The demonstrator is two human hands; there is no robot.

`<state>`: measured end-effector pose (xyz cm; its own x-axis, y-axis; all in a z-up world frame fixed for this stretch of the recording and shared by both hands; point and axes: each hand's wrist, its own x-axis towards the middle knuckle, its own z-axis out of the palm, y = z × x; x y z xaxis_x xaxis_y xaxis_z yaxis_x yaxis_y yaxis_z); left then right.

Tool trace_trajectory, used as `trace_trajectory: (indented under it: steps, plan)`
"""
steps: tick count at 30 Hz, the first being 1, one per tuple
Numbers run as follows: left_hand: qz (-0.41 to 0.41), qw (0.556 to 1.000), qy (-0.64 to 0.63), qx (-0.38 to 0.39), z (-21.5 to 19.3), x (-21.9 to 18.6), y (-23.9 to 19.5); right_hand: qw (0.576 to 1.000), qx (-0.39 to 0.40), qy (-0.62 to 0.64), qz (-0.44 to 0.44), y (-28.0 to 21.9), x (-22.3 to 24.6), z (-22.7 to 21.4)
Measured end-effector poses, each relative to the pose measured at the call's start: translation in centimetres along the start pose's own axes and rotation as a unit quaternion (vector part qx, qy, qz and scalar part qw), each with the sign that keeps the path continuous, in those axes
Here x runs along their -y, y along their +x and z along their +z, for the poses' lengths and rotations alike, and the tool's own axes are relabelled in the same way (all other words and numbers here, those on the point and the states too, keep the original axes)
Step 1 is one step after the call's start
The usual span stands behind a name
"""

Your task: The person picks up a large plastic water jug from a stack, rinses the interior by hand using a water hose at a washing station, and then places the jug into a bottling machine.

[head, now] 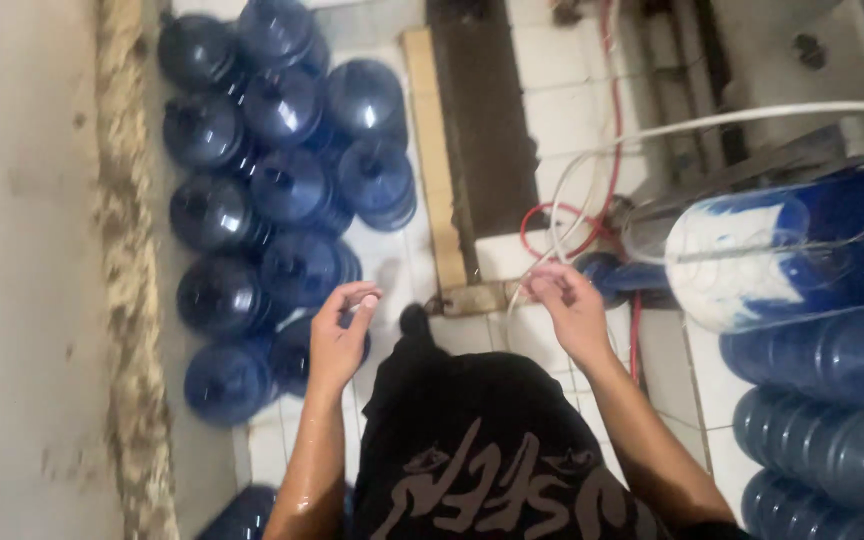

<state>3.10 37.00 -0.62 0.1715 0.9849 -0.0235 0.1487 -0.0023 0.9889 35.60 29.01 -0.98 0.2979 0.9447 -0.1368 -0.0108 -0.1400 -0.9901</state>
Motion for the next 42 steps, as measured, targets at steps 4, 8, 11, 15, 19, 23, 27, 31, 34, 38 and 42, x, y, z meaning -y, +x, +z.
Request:
trace_trajectory:
  steps: [4,8,11,15,19,23,27,31,34,38,42]
  plan:
    - [0.01,0.998,0.013,0.064,0.2,-1.7,9.8,0.996,-0.083,-0.015,-0.031,2.4,3.8,-1.4]
    - [0.038,0.991,0.017,0.127,2.3,-3.6,18.8,0.984,-0.175,-0.005,-0.037,5.8,5.4,-2.3]
    - [0.02,0.987,0.015,0.158,5.1,-4.5,23.9,0.98,-0.195,0.004,-0.03,9.5,5.1,-3.6]
    - [0.09,0.981,0.023,0.168,9.1,-5.0,30.3,0.98,-0.197,0.007,0.0,17.7,4.6,-5.7]
    - [0.069,0.989,0.03,0.126,12.5,-5.6,38.5,0.989,-0.149,-0.004,0.011,30.8,5.6,-8.3]
    - [0.005,1.0,-0.019,0.024,15.6,-8.3,46.7,0.999,-0.015,0.018,-0.035,43.7,10.2,-9.5]
    - [0.032,0.999,0.011,-0.006,17.8,-11.7,52.0,0.992,0.109,-0.027,-0.061,54.5,14.2,-10.5]
    - [0.016,0.998,0.015,-0.062,18.0,-13.0,55.1,0.978,0.194,-0.014,-0.072,63.5,16.3,-8.3]
    - [-0.011,0.992,0.012,-0.124,17.2,-12.5,57.2,0.966,0.248,-0.014,-0.064,69.5,17.0,-5.3]
    - [-0.052,0.978,-0.01,-0.199,16.1,-10.6,61.4,0.948,0.311,-0.021,-0.061,77.4,17.0,-1.6]
    - [-0.03,0.961,-0.017,-0.275,14.8,-9.1,66.5,0.93,0.357,-0.067,-0.054,85.7,16.8,2.7]
